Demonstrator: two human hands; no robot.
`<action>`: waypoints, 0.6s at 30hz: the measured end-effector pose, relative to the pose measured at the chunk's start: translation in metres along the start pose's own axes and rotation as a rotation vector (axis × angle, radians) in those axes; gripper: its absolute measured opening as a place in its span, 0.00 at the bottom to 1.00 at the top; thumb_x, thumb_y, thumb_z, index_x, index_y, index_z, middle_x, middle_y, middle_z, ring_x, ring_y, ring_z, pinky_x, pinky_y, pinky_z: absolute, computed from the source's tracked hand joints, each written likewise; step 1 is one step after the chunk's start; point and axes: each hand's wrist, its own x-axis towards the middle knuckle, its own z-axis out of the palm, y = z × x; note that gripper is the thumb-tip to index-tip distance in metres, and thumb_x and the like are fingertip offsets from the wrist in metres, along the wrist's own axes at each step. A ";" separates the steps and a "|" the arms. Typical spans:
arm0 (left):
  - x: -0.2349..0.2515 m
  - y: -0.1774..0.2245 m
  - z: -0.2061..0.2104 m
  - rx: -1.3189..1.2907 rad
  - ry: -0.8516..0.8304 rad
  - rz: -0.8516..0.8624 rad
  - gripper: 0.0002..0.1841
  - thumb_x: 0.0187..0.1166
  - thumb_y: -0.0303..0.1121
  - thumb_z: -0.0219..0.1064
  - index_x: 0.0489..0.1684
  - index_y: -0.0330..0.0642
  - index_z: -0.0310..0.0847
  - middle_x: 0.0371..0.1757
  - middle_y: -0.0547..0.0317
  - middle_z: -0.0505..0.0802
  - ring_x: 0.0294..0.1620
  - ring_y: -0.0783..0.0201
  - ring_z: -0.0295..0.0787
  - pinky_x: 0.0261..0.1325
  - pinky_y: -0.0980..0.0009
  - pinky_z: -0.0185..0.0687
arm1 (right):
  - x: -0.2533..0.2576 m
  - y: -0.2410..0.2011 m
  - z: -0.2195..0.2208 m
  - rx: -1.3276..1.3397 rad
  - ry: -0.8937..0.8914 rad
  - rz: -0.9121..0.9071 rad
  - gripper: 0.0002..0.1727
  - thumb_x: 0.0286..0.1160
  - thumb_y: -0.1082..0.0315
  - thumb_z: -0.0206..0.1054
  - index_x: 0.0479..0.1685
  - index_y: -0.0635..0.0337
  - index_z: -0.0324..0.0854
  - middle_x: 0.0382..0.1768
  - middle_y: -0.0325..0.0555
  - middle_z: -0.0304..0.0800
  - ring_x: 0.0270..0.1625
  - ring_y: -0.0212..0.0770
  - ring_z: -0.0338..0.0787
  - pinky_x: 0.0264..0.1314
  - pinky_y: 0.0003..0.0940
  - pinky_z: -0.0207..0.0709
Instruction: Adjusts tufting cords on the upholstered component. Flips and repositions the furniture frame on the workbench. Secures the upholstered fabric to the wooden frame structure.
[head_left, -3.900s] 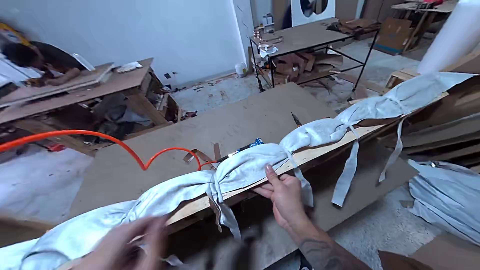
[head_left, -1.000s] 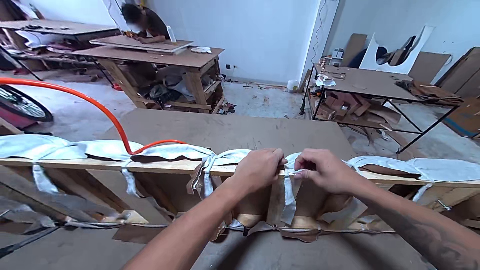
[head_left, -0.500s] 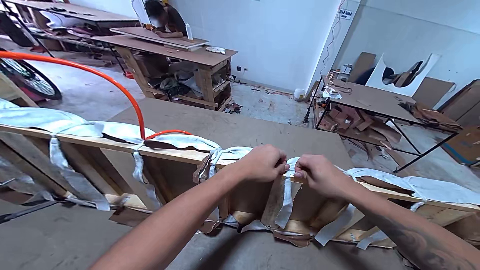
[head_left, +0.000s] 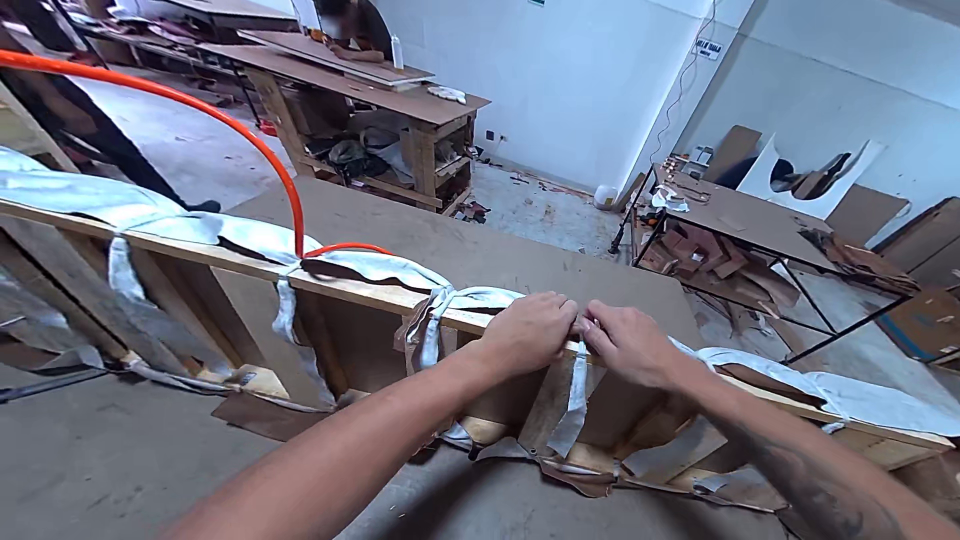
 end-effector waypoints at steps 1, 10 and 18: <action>0.000 0.000 -0.004 -0.022 -0.044 -0.017 0.13 0.87 0.43 0.57 0.37 0.47 0.81 0.36 0.59 0.87 0.43 0.58 0.88 0.47 0.59 0.86 | 0.002 0.000 -0.009 0.004 -0.119 -0.044 0.17 0.83 0.45 0.56 0.46 0.47 0.79 0.30 0.36 0.82 0.35 0.39 0.87 0.36 0.46 0.82; 0.011 0.002 0.001 0.134 -0.118 0.000 0.25 0.86 0.50 0.45 0.21 0.48 0.79 0.23 0.57 0.86 0.27 0.55 0.88 0.25 0.55 0.76 | 0.023 -0.005 -0.013 -0.139 -0.327 0.101 0.28 0.41 0.33 0.86 0.29 0.43 0.85 0.23 0.30 0.84 0.29 0.36 0.85 0.33 0.48 0.79; -0.025 0.008 0.009 0.142 0.231 0.295 0.22 0.85 0.42 0.53 0.18 0.42 0.76 0.18 0.56 0.79 0.21 0.55 0.82 0.21 0.61 0.74 | -0.031 -0.018 0.016 -0.162 0.129 -0.180 0.14 0.52 0.49 0.76 0.22 0.45 0.79 0.17 0.29 0.75 0.19 0.33 0.78 0.19 0.40 0.70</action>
